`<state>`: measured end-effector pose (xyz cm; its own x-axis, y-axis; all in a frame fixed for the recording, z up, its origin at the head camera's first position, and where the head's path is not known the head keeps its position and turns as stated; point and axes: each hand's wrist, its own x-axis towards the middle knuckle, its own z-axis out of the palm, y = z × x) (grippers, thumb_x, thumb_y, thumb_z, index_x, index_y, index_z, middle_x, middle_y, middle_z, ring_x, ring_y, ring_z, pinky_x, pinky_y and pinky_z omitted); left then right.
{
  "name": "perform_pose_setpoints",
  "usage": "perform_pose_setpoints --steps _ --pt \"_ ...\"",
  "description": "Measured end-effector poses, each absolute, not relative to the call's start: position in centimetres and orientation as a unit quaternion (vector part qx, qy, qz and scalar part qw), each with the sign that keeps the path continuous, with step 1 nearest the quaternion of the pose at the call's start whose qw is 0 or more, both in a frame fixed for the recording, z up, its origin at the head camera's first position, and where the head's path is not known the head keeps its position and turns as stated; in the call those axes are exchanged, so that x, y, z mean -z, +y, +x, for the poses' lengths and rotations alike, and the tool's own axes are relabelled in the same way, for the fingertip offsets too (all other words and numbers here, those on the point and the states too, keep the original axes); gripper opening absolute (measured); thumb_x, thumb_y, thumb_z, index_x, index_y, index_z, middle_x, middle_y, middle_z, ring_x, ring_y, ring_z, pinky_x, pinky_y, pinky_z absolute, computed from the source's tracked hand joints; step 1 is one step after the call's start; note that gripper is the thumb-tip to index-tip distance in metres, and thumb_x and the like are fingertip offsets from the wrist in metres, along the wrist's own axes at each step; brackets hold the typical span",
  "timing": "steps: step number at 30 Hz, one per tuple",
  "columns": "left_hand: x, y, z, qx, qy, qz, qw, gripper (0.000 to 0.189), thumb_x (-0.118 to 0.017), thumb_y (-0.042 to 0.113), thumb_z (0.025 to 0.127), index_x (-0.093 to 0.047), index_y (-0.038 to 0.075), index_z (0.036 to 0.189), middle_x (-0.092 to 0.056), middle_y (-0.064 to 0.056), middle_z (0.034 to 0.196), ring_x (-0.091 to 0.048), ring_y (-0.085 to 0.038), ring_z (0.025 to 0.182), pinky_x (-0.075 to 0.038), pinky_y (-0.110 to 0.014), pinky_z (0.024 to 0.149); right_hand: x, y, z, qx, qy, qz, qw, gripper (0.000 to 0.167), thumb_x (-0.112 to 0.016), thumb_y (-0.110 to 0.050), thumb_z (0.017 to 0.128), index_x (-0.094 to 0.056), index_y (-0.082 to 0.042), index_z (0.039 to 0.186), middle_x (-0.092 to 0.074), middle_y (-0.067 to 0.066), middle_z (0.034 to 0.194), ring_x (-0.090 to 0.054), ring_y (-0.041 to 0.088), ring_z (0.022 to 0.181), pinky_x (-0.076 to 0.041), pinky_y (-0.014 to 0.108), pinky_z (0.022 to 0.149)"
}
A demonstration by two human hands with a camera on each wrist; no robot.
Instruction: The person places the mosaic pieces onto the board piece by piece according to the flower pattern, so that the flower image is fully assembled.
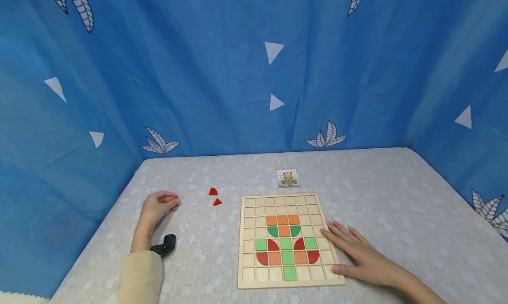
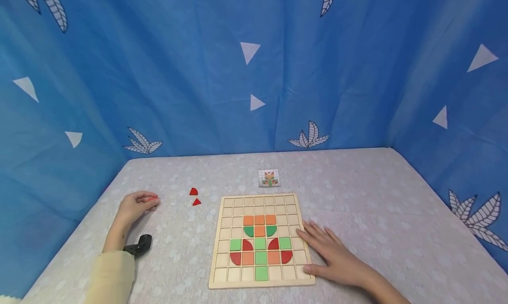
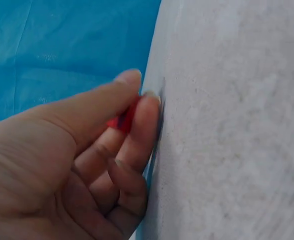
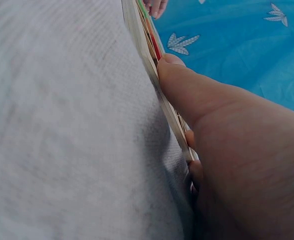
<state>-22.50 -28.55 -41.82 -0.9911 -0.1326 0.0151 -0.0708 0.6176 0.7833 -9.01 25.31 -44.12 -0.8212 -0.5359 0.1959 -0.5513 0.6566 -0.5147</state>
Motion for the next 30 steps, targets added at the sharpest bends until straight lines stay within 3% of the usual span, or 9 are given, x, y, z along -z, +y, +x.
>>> perform_pose_setpoints --steps 5,11,22,30 --pt "41.2 -28.4 -22.5 0.476 -0.878 0.049 0.006 0.03 -0.069 0.016 0.087 -0.062 -0.006 0.106 -0.066 -0.007 0.075 -0.065 -0.017 0.065 -0.046 -0.021 0.065 44.1 25.2 -8.8 -0.291 -0.907 0.305 0.018 0.072 -0.065 -0.039 0.086 -0.034 -0.017 0.147 -0.028 0.013 0.149 -0.011 0.015 0.139 0.007 0.016 0.101" --pt "40.3 -27.7 -22.5 0.456 -0.89 0.029 -0.003 0.029 -0.068 0.018 0.087 -0.065 -0.005 0.105 -0.065 -0.008 0.079 -0.062 -0.019 0.069 -0.046 -0.028 0.065 44.1 25.0 -8.9 -0.292 -0.906 0.305 0.013 0.072 -0.065 -0.04 0.086 -0.033 -0.018 0.147 -0.027 0.013 0.149 -0.012 0.016 0.139 0.007 0.016 0.101" --pt "38.4 -24.5 -22.3 0.495 -0.868 -0.017 -0.027 0.035 -0.065 0.022 0.09 -0.064 -0.004 0.114 -0.065 -0.015 0.1 -0.057 -0.034 0.088 -0.043 -0.044 0.081 44.2 25.3 -8.9 -0.291 -0.912 0.287 0.005 0.074 -0.066 -0.042 0.085 -0.033 -0.021 0.147 -0.027 0.01 0.15 -0.011 0.013 0.139 0.007 0.015 0.101" --pt "37.3 -21.1 -21.9 0.541 -0.839 -0.054 -0.034 0.034 -0.066 0.02 0.089 -0.065 -0.004 0.112 -0.065 -0.012 0.104 -0.057 -0.03 0.098 -0.041 -0.048 0.089 44.0 25.2 -8.9 -0.292 -0.911 0.292 0.001 0.072 -0.064 -0.042 0.086 -0.033 -0.019 0.147 -0.026 0.011 0.15 -0.012 0.017 0.139 0.007 0.015 0.101"
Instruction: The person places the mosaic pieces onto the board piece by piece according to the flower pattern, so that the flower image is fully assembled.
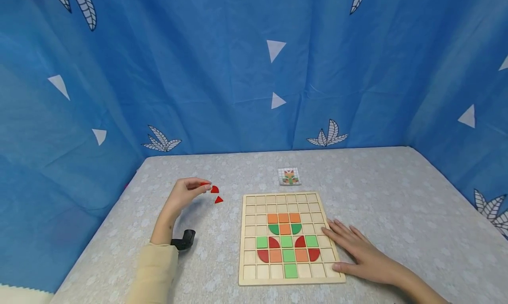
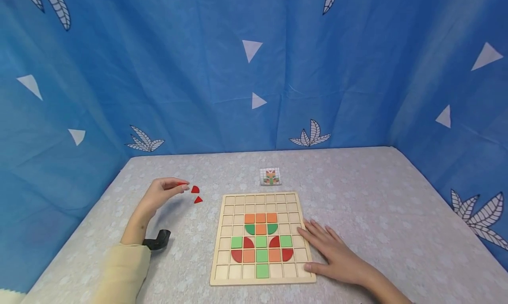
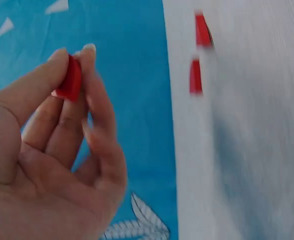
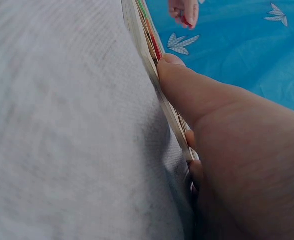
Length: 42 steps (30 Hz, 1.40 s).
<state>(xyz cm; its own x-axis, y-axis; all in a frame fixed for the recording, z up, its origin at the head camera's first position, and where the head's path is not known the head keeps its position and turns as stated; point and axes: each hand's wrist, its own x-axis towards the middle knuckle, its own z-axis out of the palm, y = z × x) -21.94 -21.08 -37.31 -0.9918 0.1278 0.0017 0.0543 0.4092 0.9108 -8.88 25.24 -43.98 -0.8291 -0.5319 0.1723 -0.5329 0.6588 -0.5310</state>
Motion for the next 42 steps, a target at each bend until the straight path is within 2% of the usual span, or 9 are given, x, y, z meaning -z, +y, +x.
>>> perform_pose_setpoints --steps 4,7,14,20,24,28,34,39,42 --pt "37.3 -19.5 -22.0 -0.549 0.831 0.078 0.043 0.033 -0.065 0.02 0.09 -0.065 -0.004 0.113 -0.066 -0.013 0.104 -0.055 -0.03 0.105 -0.039 -0.048 0.092 43.9 25.2 -8.8 -0.294 -0.909 0.295 0.004 0.072 -0.064 -0.041 0.086 -0.033 -0.018 0.147 -0.026 0.012 0.149 -0.013 0.018 0.139 0.007 0.015 0.101" --pt "37.0 -18.5 -21.9 -0.571 0.813 0.099 0.055 0.031 -0.063 0.015 0.091 -0.063 -0.006 0.114 -0.066 -0.014 0.105 -0.057 -0.029 0.106 -0.038 -0.047 0.094 43.8 25.2 -8.8 -0.294 -0.909 0.295 0.006 0.072 -0.065 -0.041 0.086 -0.033 -0.018 0.147 -0.027 0.012 0.149 -0.014 0.02 0.138 0.007 0.016 0.101" --pt "36.9 -16.1 -21.7 -0.587 0.803 0.091 0.052 0.024 -0.062 0.01 0.091 -0.064 -0.005 0.11 -0.067 -0.012 0.097 -0.06 -0.031 0.096 -0.043 -0.049 0.087 43.6 25.2 -8.9 -0.296 -0.91 0.289 -0.001 0.072 -0.064 -0.043 0.086 -0.034 -0.019 0.147 -0.028 0.012 0.149 -0.016 0.025 0.138 0.007 0.017 0.102" --pt "37.1 -13.5 -21.8 -0.603 0.786 0.111 0.075 0.021 -0.062 0.007 0.091 -0.062 -0.007 0.106 -0.066 -0.012 0.091 -0.063 -0.033 0.09 -0.045 -0.049 0.085 43.7 25.3 -9.0 -0.298 -0.912 0.282 -0.01 0.073 -0.065 -0.044 0.086 -0.033 -0.021 0.147 -0.026 0.01 0.15 -0.017 0.029 0.137 0.007 0.017 0.101" --pt "37.7 -11.6 -22.2 -0.611 0.77 0.147 0.11 0.033 -0.062 0.004 0.09 -0.057 -0.006 0.12 -0.066 -0.016 0.09 -0.061 -0.041 0.09 -0.046 -0.047 0.084 43.9 25.4 -9.1 -0.296 -0.912 0.285 -0.011 0.074 -0.065 -0.044 0.085 -0.032 -0.022 0.147 -0.026 0.01 0.15 -0.019 0.033 0.136 0.008 0.017 0.102" --pt "38.1 -9.8 -22.5 -0.597 0.771 0.179 0.13 0.042 -0.06 0.003 0.091 -0.051 -0.002 0.131 -0.066 -0.016 0.09 -0.062 -0.04 0.089 -0.048 -0.044 0.083 44.0 25.4 -9.2 -0.296 -0.912 0.283 -0.014 0.075 -0.065 -0.045 0.085 -0.031 -0.023 0.148 -0.024 0.007 0.151 -0.018 0.033 0.136 0.008 0.017 0.102" --pt "39.0 -8.0 -22.5 -0.554 0.798 0.196 0.129 0.023 -0.061 0.002 0.089 -0.064 -0.006 0.11 -0.065 -0.016 0.085 -0.065 -0.034 0.079 -0.051 -0.04 0.073 44.0 25.2 -9.5 -0.296 -0.909 0.293 -0.014 0.074 -0.064 -0.045 0.086 -0.031 -0.02 0.148 -0.023 0.009 0.151 -0.017 0.034 0.137 0.008 0.018 0.101" --pt "39.9 -7.3 -22.4 -0.503 0.831 0.204 0.123 0.011 -0.065 0.007 0.088 -0.067 0.002 0.097 -0.066 -0.006 0.076 -0.064 -0.024 0.07 -0.046 -0.031 0.059 44.0 25.1 -9.3 -0.298 -0.909 0.289 -0.02 0.074 -0.063 -0.046 0.086 -0.031 -0.021 0.148 -0.022 0.009 0.151 -0.015 0.032 0.137 0.009 0.018 0.101" --pt "40.1 -7.0 -22.5 -0.485 0.841 0.21 0.119 0.007 -0.067 0.007 0.087 -0.068 0.004 0.092 -0.065 -0.002 0.072 -0.062 -0.021 0.067 -0.044 -0.029 0.056 43.9 25.2 -9.2 -0.3 -0.91 0.286 -0.018 0.074 -0.063 -0.045 0.086 -0.031 -0.02 0.148 -0.023 0.009 0.151 -0.016 0.033 0.137 0.008 0.018 0.101"
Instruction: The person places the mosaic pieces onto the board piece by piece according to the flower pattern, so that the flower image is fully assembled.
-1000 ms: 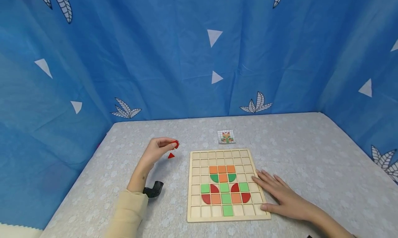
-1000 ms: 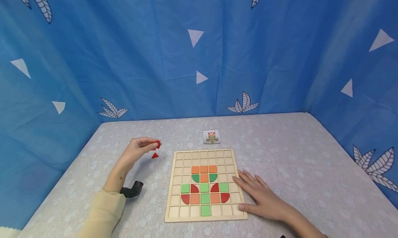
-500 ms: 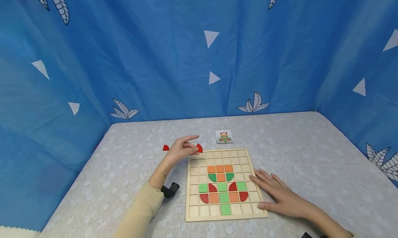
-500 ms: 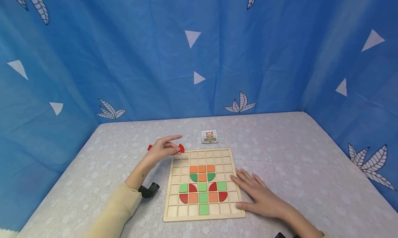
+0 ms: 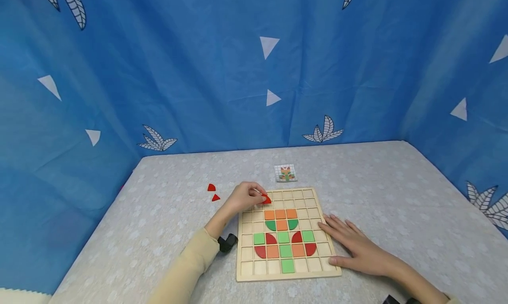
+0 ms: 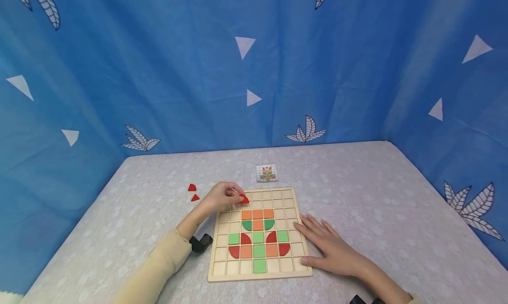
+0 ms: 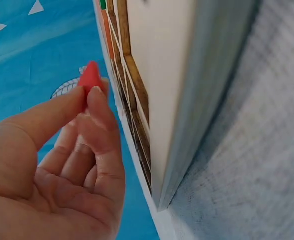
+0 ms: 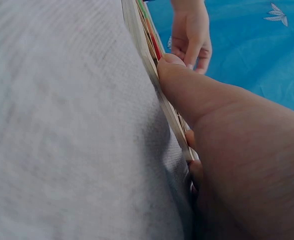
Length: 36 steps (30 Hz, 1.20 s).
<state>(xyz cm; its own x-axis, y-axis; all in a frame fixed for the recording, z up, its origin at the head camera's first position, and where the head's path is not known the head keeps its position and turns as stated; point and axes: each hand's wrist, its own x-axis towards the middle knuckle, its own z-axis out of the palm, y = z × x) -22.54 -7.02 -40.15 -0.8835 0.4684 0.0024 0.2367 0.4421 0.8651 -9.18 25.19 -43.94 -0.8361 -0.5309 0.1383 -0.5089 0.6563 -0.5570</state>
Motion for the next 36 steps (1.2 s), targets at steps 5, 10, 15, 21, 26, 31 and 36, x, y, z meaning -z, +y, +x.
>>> perform_pose_setpoints --steps 5,10,15,21,26,31,36 --pt "40.45 -6.8 -22.75 -0.469 0.848 0.217 0.114 0.005 -0.069 0.008 0.085 -0.069 0.003 0.087 -0.063 0.001 0.071 -0.06 -0.016 0.065 -0.046 -0.028 0.058 43.85 25.27 -9.18 0.298 0.909 -0.29 0.013 0.074 -0.064 -0.044 0.086 -0.032 -0.019 0.148 -0.023 0.01 0.151 -0.016 0.033 0.137 0.008 0.018 0.102" --pt "40.73 -6.74 -22.74 -0.479 0.842 0.217 0.12 0.004 -0.069 0.006 0.085 -0.068 0.002 0.086 -0.062 0.0 0.072 -0.061 -0.015 0.066 -0.049 -0.028 0.06 43.85 25.3 -9.2 0.292 0.91 -0.295 0.01 0.073 -0.063 -0.044 0.087 -0.031 -0.019 0.148 -0.024 0.011 0.151 -0.016 0.031 0.137 0.008 0.018 0.102" --pt "40.74 -6.67 -22.53 -0.506 0.825 0.211 0.134 0.004 -0.066 0.001 0.086 -0.067 -0.001 0.089 -0.062 -0.005 0.074 -0.063 -0.019 0.066 -0.051 -0.03 0.062 43.86 25.26 -9.18 0.299 0.909 -0.29 0.011 0.073 -0.064 -0.044 0.086 -0.031 -0.019 0.148 -0.023 0.009 0.151 -0.015 0.031 0.137 0.008 0.019 0.102" --pt "40.89 -6.52 -22.34 -0.467 0.842 0.246 0.109 0.004 -0.066 0.002 0.086 -0.066 0.001 0.091 -0.062 -0.002 0.075 -0.061 -0.015 0.064 -0.05 -0.028 0.06 43.93 25.25 -9.16 0.3 0.908 -0.291 0.009 0.073 -0.064 -0.043 0.086 -0.032 -0.019 0.147 -0.024 0.01 0.151 -0.015 0.029 0.138 0.008 0.019 0.102" --pt "41.02 -6.47 -22.4 -0.415 0.862 0.279 0.086 0.004 -0.067 0.007 0.087 -0.07 0.006 0.088 -0.062 0.004 0.077 -0.057 -0.008 0.063 -0.048 -0.025 0.06 43.93 25.24 -9.13 0.303 0.908 -0.29 0.009 0.073 -0.065 -0.042 0.086 -0.032 -0.019 0.147 -0.024 0.01 0.151 -0.015 0.029 0.138 0.008 0.018 0.102" --pt "40.79 -6.61 -22.27 -0.383 0.871 0.301 0.066 0.007 -0.068 0.007 0.086 -0.073 0.008 0.089 -0.059 0.003 0.084 -0.052 -0.01 0.067 -0.045 -0.026 0.06 43.87 25.19 -9.15 0.302 0.908 -0.29 0.01 0.073 -0.065 -0.043 0.086 -0.032 -0.018 0.147 -0.024 0.01 0.151 -0.016 0.031 0.137 0.008 0.018 0.102" --pt "40.84 -6.62 -22.21 -0.348 0.878 0.323 0.055 0.009 -0.067 0.006 0.086 -0.075 0.009 0.091 -0.056 0.002 0.086 -0.051 -0.011 0.071 -0.043 -0.026 0.062 43.84 25.19 -9.15 0.304 0.908 -0.288 0.012 0.073 -0.065 -0.043 0.086 -0.032 -0.019 0.147 -0.024 0.009 0.151 -0.015 0.031 0.137 0.008 0.018 0.102"
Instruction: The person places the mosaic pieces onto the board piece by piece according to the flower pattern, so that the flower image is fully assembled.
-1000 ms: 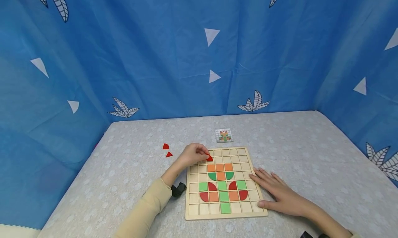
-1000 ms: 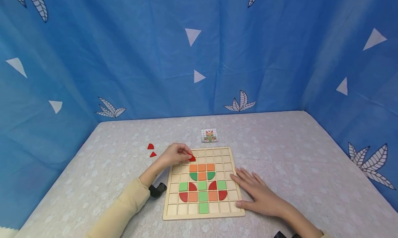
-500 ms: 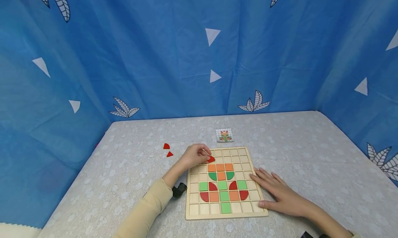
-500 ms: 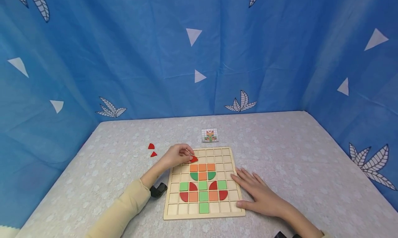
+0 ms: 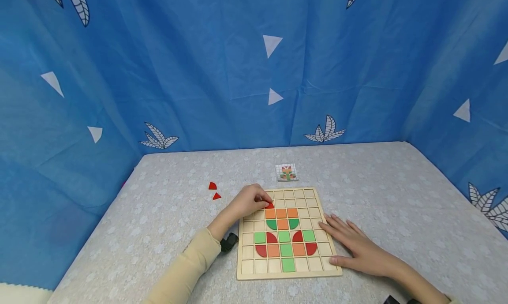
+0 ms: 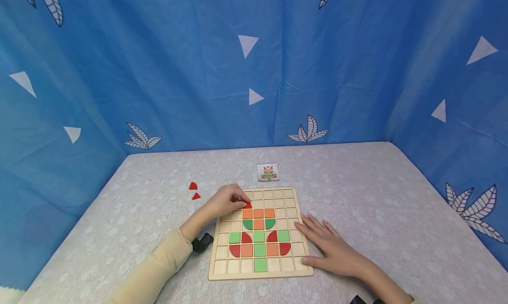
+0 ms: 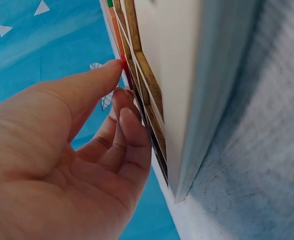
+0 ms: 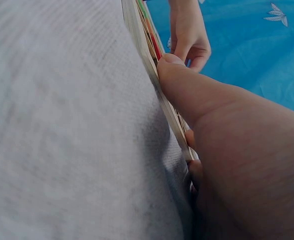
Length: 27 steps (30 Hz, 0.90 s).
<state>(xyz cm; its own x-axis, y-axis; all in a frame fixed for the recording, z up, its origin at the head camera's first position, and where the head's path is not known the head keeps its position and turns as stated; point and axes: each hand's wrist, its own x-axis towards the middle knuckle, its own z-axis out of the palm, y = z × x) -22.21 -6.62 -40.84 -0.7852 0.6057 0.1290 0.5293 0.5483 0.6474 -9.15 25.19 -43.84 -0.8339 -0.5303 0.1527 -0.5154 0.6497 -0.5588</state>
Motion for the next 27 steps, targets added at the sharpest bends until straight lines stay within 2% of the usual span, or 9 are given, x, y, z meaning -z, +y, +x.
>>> perform_pose_setpoints --steps 8,13,16,21,27 --pt "40.9 -6.5 -22.1 -0.327 0.886 0.325 0.042 0.013 -0.064 0.006 0.089 -0.075 0.01 0.093 -0.057 0.002 0.086 -0.05 -0.011 0.07 -0.042 -0.027 0.062 44.0 25.2 -9.2 0.305 0.909 -0.285 0.017 0.074 -0.064 -0.044 0.086 -0.032 -0.02 0.147 -0.023 0.008 0.151 -0.014 0.029 0.138 0.008 0.018 0.102" --pt "40.3 -7.0 -22.0 -0.339 0.888 0.31 0.029 0.015 -0.062 0.008 0.09 -0.073 0.008 0.1 -0.061 0.001 0.087 -0.051 -0.011 0.07 -0.043 -0.027 0.062 44.0 25.2 -9.2 0.304 0.91 -0.282 0.017 0.073 -0.064 -0.044 0.086 -0.032 -0.02 0.147 -0.023 0.008 0.151 -0.014 0.028 0.138 0.008 0.018 0.102" --pt "39.3 -8.0 -22.1 -0.369 0.886 0.281 0.02 0.018 -0.062 0.009 0.091 -0.07 0.005 0.106 -0.062 -0.001 0.09 -0.054 -0.014 0.073 -0.045 -0.028 0.062 44.0 25.2 -9.1 0.303 0.911 -0.279 0.018 0.073 -0.064 -0.045 0.086 -0.032 -0.02 0.147 -0.024 0.008 0.151 -0.015 0.028 0.138 0.008 0.018 0.102" --pt "37.6 -11.3 -22.8 -0.414 0.886 0.206 -0.035 0.019 -0.061 0.012 0.092 -0.069 0.004 0.107 -0.064 -0.006 0.095 -0.058 -0.02 0.08 -0.048 -0.033 0.062 43.9 25.1 -9.0 0.3 0.912 -0.279 0.017 0.073 -0.064 -0.045 0.086 -0.033 -0.021 0.147 -0.024 0.008 0.151 -0.016 0.03 0.137 0.008 0.018 0.102" --pt "38.0 -16.2 -24.0 -0.428 0.896 0.089 -0.079 0.022 -0.059 0.012 0.092 -0.067 0.0 0.109 -0.063 -0.015 0.101 -0.059 -0.03 0.09 -0.048 -0.042 0.073 43.7 25.1 -9.1 0.299 0.912 -0.28 0.015 0.073 -0.064 -0.045 0.086 -0.033 -0.02 0.147 -0.024 0.008 0.151 -0.017 0.032 0.137 0.008 0.019 0.103"
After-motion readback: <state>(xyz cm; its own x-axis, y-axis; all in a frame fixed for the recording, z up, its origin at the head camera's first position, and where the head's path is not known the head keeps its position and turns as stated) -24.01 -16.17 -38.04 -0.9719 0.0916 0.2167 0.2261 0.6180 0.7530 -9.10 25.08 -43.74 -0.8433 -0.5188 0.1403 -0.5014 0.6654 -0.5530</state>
